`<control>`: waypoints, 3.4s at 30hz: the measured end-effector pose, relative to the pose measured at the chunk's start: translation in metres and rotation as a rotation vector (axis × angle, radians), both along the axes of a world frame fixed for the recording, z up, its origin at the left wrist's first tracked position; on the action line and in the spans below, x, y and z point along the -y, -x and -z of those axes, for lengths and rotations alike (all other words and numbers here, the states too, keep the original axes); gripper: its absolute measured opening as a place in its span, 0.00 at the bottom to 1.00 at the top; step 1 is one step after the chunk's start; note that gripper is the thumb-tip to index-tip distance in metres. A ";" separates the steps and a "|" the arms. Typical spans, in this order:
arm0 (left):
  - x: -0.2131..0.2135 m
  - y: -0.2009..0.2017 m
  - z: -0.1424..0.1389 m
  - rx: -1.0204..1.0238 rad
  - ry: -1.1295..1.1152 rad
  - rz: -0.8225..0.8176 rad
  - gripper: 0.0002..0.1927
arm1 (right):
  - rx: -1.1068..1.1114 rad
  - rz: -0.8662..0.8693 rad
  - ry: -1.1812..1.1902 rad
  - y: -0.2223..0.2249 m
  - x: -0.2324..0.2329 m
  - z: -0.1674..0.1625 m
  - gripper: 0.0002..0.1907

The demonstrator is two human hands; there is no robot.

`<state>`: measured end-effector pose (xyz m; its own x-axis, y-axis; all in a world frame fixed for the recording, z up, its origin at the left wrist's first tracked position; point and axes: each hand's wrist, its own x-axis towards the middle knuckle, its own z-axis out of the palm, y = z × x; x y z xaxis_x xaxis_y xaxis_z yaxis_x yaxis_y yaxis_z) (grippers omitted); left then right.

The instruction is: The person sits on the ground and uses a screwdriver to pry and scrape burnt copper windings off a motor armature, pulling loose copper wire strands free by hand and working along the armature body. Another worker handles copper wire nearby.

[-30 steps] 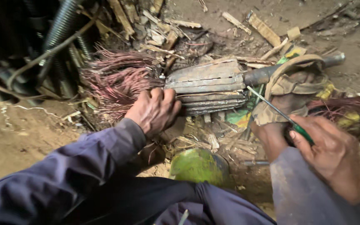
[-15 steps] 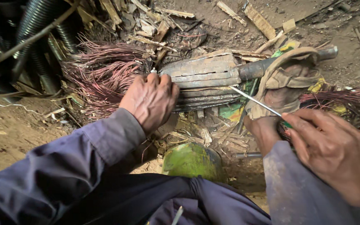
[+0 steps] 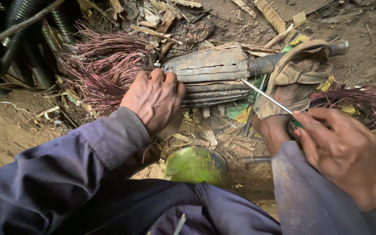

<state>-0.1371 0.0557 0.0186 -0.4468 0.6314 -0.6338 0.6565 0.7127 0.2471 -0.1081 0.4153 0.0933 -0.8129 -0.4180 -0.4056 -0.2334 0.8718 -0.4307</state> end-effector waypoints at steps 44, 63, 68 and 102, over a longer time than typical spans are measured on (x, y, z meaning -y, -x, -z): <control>-0.005 0.008 -0.007 0.052 0.029 0.021 0.13 | -0.028 -0.232 0.055 0.075 0.001 0.028 0.13; -0.005 0.005 -0.003 0.034 -0.001 0.000 0.13 | 0.199 -0.433 -0.146 0.101 -0.028 0.083 0.25; -0.007 0.008 -0.001 0.073 0.013 0.023 0.14 | 0.023 -0.391 -0.314 0.069 0.004 0.027 0.25; -0.020 0.014 0.002 0.133 -0.044 -0.011 0.12 | 0.393 -0.069 -0.202 0.033 -0.050 0.074 0.13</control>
<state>-0.1508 0.0756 0.0167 -0.3674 0.6555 -0.6598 0.6083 0.7060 0.3627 -0.1412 0.4653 0.0189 -0.5537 -0.3464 -0.7573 -0.1465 0.9357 -0.3208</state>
